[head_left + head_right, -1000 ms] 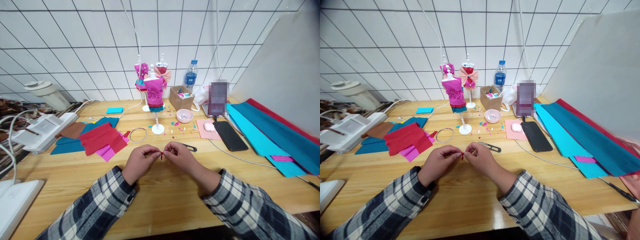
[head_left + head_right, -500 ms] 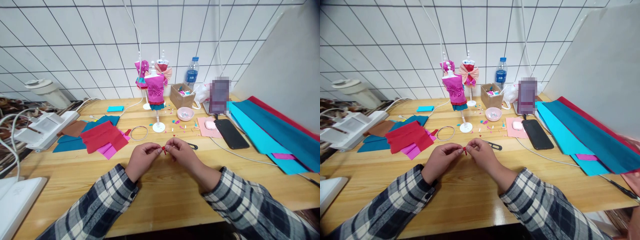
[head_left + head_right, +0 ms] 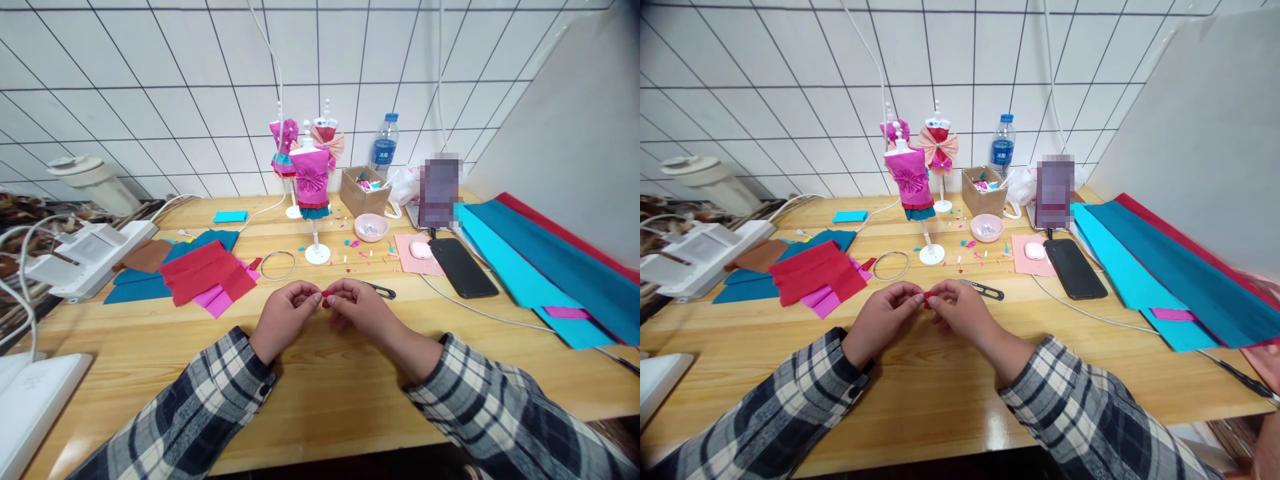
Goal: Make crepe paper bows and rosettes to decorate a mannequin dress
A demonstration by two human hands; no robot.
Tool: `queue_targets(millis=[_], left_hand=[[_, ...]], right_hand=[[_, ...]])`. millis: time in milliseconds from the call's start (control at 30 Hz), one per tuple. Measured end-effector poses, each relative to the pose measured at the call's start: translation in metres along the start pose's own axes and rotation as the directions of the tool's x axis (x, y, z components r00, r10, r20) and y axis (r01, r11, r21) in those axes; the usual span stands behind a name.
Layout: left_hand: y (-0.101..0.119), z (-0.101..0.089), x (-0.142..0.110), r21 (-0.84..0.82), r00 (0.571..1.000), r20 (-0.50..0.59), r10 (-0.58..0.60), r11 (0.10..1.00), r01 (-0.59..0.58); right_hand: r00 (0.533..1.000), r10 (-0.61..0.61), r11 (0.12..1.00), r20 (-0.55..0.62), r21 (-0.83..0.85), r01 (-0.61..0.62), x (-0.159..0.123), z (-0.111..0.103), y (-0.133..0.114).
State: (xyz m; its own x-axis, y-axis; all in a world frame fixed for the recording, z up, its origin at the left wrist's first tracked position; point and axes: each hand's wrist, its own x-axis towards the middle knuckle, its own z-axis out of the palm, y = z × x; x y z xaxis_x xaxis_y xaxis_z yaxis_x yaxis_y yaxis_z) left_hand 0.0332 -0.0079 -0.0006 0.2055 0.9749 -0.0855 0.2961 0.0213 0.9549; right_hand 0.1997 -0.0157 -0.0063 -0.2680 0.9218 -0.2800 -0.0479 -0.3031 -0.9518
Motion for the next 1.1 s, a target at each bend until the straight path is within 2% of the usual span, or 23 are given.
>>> queue_targets(millis=[267, 367, 500, 633, 867, 967, 1033, 1100], left_hand=[[0.0029, -0.0007, -0.0011, -0.053, 1.0, 0.013, -0.026, 0.998, 0.026], [0.0015, -0.0019, -0.0006, -0.072, 0.998, 0.049, -0.032, 0.997, 0.035], [-0.0003, -0.0031, -0.001, -0.031, 0.987, 0.143, -0.077, 0.996, 0.083], [0.0, -0.0025, -0.0017, 0.012, 0.987, 0.149, -0.062, 0.998, 0.061], [0.0035, -0.0041, -0.0009, 0.057, 0.998, 0.043, -0.035, 0.998, 0.032], [0.0038, -0.005, -0.0007, 0.09, 0.999, 0.05, -0.013, 0.996, 0.008], [0.0025, -0.0055, -0.0006, 0.124, 0.998, 0.065, 0.003, 0.992, -0.011], [-0.0003, -0.0063, -0.0005, 0.185, 0.995, 0.102, 0.015, 0.982, -0.034]], right_hand=[[0.999, -0.011, 1.0, -0.037, -0.026, 0.01, 0.0014, -0.0033, 0.0016], [0.998, -0.036, 0.998, -0.05, -0.045, 0.034, 0.0019, -0.0055, 0.0028], [0.991, -0.108, 0.987, -0.079, -0.132, 0.097, 0.0019, -0.0067, 0.003], [0.99, -0.124, 0.978, -0.068, -0.18, 0.11, 0.0007, -0.0048, 0.0014], [0.998, 0.0, 0.992, -0.058, -0.129, -0.008, -0.0035, 0.0002, -0.0056], [0.999, 0.024, 0.993, -0.049, -0.115, -0.029, -0.0025, -0.001, -0.0043], [0.999, 0.025, 0.985, -0.04, -0.169, -0.031, -0.0013, -0.0041, -0.0032], [1.0, -0.013, 0.944, -0.026, -0.329, 0.003, -0.0005, -0.0086, -0.0028]])
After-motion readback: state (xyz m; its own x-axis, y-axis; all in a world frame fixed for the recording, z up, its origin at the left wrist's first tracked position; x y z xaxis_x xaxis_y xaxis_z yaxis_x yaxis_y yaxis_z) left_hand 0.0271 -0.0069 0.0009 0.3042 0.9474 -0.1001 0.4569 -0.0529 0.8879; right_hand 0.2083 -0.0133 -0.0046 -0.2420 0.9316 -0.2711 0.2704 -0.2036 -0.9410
